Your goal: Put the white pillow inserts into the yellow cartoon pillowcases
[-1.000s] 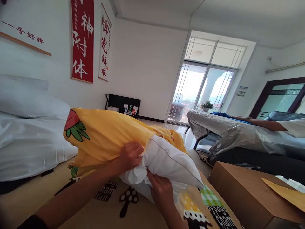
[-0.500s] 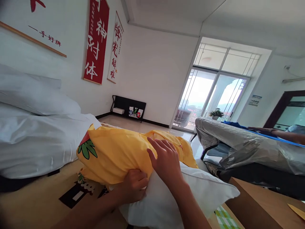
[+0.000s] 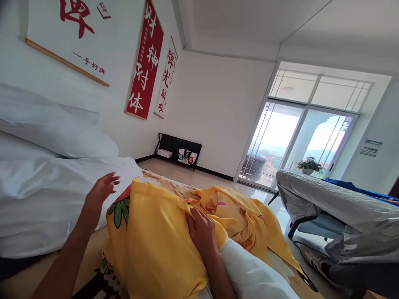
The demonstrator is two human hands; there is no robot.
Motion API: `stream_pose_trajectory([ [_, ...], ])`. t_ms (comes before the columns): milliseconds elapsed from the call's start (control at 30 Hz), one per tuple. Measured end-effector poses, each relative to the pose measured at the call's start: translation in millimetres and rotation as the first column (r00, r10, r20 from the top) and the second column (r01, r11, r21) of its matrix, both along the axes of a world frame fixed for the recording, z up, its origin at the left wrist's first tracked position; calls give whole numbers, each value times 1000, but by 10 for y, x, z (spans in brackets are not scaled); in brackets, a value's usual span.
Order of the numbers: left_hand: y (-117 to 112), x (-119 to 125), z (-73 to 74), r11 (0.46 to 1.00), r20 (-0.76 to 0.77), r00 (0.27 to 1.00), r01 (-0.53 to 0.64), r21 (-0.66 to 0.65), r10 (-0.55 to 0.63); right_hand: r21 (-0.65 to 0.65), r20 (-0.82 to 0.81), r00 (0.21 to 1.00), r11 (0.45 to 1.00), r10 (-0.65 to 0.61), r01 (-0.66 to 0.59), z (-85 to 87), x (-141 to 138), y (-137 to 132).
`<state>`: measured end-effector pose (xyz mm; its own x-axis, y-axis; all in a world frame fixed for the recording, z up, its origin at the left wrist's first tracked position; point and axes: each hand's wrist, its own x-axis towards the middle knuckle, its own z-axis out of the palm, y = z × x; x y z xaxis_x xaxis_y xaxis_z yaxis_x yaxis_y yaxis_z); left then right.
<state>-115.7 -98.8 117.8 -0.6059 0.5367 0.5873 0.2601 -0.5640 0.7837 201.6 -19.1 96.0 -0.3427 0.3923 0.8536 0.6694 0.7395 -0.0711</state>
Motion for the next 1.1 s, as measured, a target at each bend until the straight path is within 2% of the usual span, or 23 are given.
stream_pose_trajectory([
  [67, 189, 142, -79, 949, -85, 961, 241, -202, -262, 121, -60, 998, 993, -4, 11, 63, 106, -19],
  [100, 245, 233, -103, 912, -110, 932, 305, -275, -345, 173, -77, 997, 984, -22, 35, 85, 168, -42],
  [200, 295, 430, -127, 842, -132, 867, 413, -347, -480, 296, -81, 993, 950, -83, 103, 138, 361, -159],
  [267, 282, 465, -122, 839, -154, 847, 449, -308, -510, 339, 78, 994, 940, -74, 43, 209, 485, -258],
  [367, 241, 475, -100, 903, -227, 880, 375, -208, -417, 375, 342, 936, 926, -85, -53, 418, 667, -394],
  [467, 155, 529, -62, 963, -254, 929, 265, -55, -270, 419, 320, 928, 907, -189, 41, 653, 853, -501],
  [533, 67, 561, -31, 984, -239, 958, 176, 41, -161, 417, 378, 898, 907, -224, 51, 745, 985, -569],
  [600, -37, 562, 4, 992, -210, 977, 68, 110, -44, 441, 463, 852, 897, -246, 20, 768, 1124, -638],
  [667, -164, 544, 51, 985, -196, 980, 1, 170, 33, 515, 442, 837, 855, -322, 56, 740, 1253, -696],
  [700, -241, 538, 80, 979, -204, 978, 8, 203, 34, 549, 421, 833, 832, -360, 81, 720, 1306, -716],
  [733, -332, 537, 112, 974, -242, 970, 62, 217, -8, 563, 428, 819, 821, -383, 90, 703, 1350, -727],
  [767, -435, 544, 145, 964, -323, 941, 170, 203, -98, 559, 471, 793, 826, -386, 70, 695, 1386, -728],
  [800, -549, 559, 175, 935, -445, 866, 324, 147, -230, 548, 529, 760, 836, -377, 33, 700, 1418, -722],
  [867, -780, 610, 217, 815, -662, 583, 575, -75, -472, 534, 602, 707, 846, -372, -9, 750, 1477, -697],
  [900, -881, 643, 228, 759, -715, 446, 626, -180, -538, 547, 596, 701, 837, -391, 3, 785, 1505, -685],
  [933, -960, 679, 232, 726, -744, 355, 643, -246, -566, 561, 583, 701, 828, -410, 17, 818, 1532, -676],
  [967, -1011, 717, 233, 717, -755, 320, 642, -271, -572, 563, 581, 697, 826, -419, 28, 843, 1555, -671],
  [1033, -1018, 790, 229, 726, -749, 337, 633, -269, -571, 536, 607, 679, 844, -413, 33, 852, 1587, -680],
  [1067, -976, 823, 222, 738, -735, 368, 623, -259, -569, 525, 613, 674, 850, -412, 42, 837, 1595, -692],
  [1100, -910, 854, 211, 772, -707, 441, 589, -237, -554, 521, 606, 677, 852, -417, 58, 817, 1598, -709],
])
